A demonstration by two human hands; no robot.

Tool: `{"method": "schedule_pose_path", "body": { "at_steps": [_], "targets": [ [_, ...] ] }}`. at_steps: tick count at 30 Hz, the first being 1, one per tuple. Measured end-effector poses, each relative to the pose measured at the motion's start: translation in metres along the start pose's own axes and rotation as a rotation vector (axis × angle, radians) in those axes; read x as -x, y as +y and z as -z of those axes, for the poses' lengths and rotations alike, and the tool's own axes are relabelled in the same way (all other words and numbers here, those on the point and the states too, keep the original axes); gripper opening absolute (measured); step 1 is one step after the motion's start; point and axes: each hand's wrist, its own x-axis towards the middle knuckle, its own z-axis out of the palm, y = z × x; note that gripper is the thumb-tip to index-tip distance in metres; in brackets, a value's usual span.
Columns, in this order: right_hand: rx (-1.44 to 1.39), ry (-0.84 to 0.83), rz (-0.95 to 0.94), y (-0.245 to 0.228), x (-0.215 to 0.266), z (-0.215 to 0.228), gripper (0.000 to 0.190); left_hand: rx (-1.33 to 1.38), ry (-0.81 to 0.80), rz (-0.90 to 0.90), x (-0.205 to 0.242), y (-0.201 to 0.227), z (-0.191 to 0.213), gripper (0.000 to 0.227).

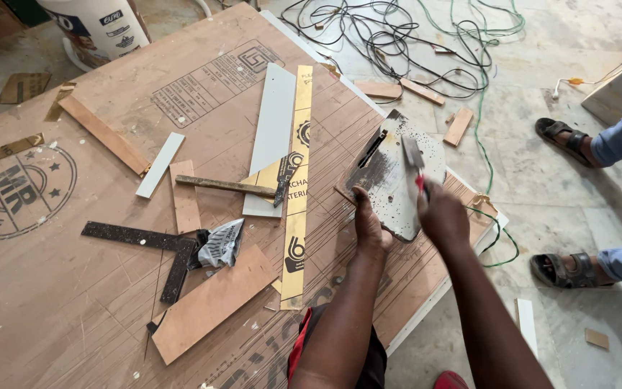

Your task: The person uses a scraper to clean the base plate of a circular saw, removing debris from the surface. They then flip the saw over and wipe the top surface with a cloth.

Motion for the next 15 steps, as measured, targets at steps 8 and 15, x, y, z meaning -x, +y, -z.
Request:
{"method": "schedule_pose_path", "body": {
  "at_steps": [8,15],
  "targets": [
    [-0.02,-0.074,-0.08,0.005,0.133,0.018,0.046,-0.033,0.08,-0.022,-0.003,0.009,0.006,0.12],
    [0.027,-0.056,-0.022,0.013,0.054,0.025,0.043,-0.101,0.059,-0.033,0.006,0.012,-0.008,0.118]
  ]
}}
